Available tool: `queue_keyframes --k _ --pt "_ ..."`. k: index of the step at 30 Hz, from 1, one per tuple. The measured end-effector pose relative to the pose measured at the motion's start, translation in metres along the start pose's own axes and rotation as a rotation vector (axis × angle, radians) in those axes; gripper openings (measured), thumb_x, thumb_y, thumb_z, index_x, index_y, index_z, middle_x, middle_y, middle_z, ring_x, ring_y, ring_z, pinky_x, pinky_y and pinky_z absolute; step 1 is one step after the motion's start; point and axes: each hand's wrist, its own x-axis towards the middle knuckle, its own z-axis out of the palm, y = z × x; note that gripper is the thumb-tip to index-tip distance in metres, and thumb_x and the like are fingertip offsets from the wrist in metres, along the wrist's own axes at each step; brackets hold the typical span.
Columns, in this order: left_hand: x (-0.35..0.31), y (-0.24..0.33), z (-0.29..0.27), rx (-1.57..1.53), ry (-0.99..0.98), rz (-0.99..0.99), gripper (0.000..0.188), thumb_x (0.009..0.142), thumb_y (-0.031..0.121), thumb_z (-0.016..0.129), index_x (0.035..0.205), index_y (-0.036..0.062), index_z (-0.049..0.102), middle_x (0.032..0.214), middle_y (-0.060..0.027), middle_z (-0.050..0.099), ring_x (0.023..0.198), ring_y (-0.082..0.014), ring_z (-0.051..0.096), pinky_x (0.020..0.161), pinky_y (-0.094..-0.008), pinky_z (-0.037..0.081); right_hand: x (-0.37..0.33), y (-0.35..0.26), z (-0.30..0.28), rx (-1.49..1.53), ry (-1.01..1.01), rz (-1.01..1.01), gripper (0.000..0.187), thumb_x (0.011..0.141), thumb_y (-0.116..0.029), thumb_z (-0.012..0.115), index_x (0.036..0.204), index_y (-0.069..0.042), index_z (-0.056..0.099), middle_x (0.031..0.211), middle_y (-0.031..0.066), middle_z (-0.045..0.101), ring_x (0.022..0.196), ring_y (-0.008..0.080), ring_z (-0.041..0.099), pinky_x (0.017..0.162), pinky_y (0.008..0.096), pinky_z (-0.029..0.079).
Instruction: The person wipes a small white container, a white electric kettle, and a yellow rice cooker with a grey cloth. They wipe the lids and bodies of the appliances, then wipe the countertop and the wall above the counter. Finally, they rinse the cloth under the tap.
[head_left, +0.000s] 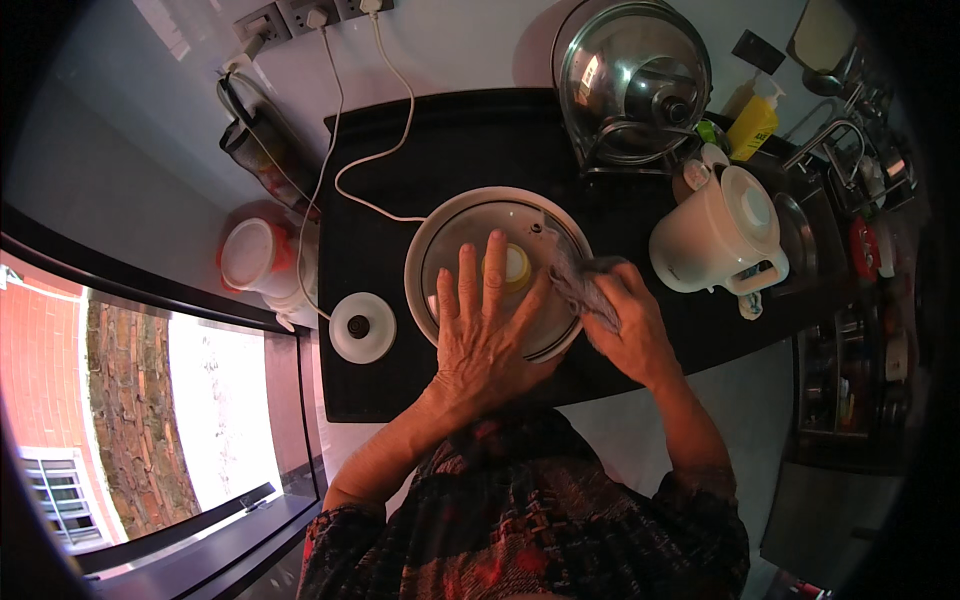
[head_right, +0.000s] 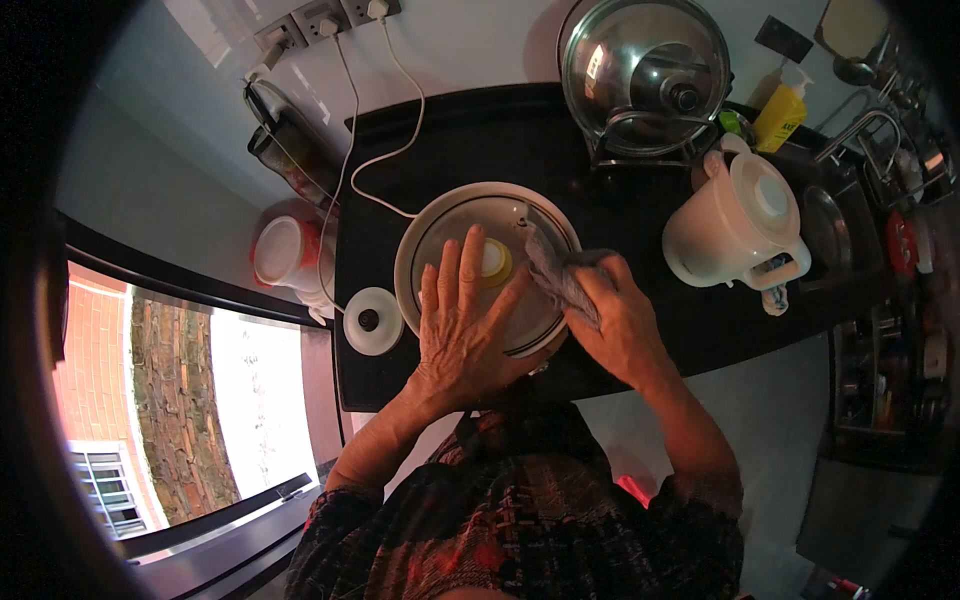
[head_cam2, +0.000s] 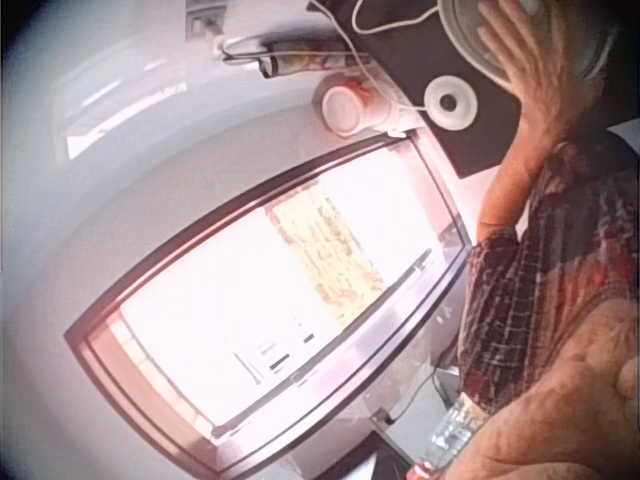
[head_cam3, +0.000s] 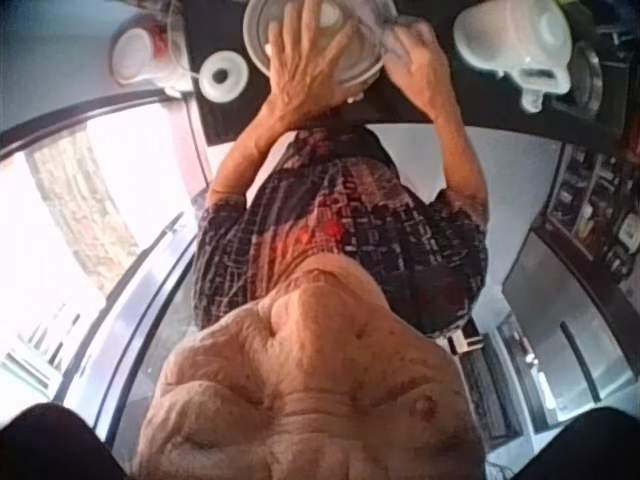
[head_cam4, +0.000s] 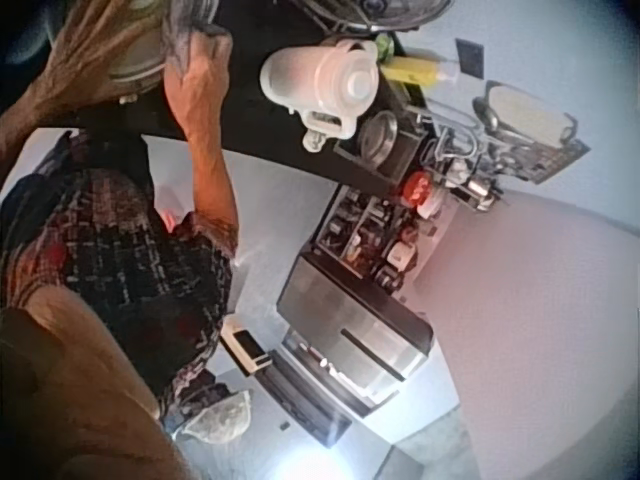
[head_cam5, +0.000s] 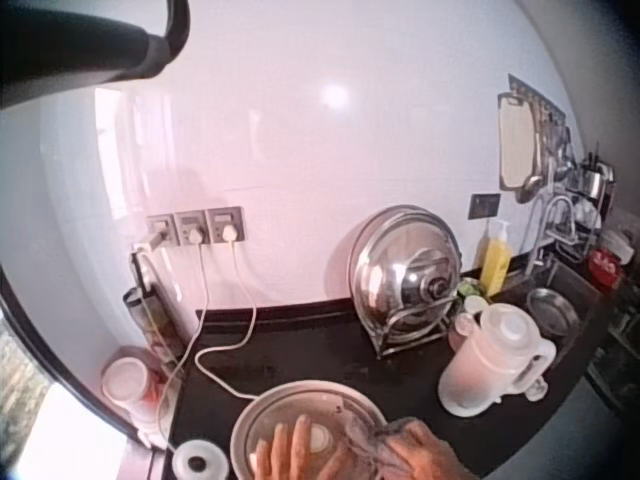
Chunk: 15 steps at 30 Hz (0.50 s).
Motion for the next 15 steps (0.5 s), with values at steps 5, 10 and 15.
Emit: queue_keyframes --k 5,10,15 --pt "0.001 -0.002 -0.005 -0.09 -0.02 -0.003 0.08 0.06 0.046 0.081 0.131 0.0214 0.052 0.15 -0.0259 0.017 0.134 -0.0501 0.023 0.102 -0.063 0.027 0.025 0.032 -0.002 0.018 0.038 0.043 0.048 0.081 -0.013 0.065 0.124 0.001 0.049 0.115 0.0182 0.052 0.105 0.0347 0.055 0.088 0.0416 0.046" --pt "-0.002 -0.004 -0.002 -0.056 -0.005 0.0 0.076 0.065 0.05 0.075 0.132 0.0219 0.051 0.149 -0.0268 0.019 0.133 -0.0496 0.026 0.099 -0.0618 0.03 0.115 0.033 0.003 -0.04 -0.191 -0.122 0.048 0.077 -0.005 0.06 0.123 0.003 0.051 0.113 0.0171 0.055 0.107 0.0332 0.055 0.093 0.039 0.043" --pt "-0.004 -0.006 0.002 -0.063 0.015 -0.006 0.077 0.066 0.054 0.073 0.133 0.022 0.05 0.15 -0.0265 0.017 0.133 -0.0498 0.026 0.1 -0.0629 0.03 0.18 0.002 0.028 -0.116 -0.535 -0.352 0.047 0.071 -0.01 0.066 0.118 -0.014 0.063 0.121 0.0081 0.053 0.112 0.0279 0.05 0.096 0.0385 0.04"
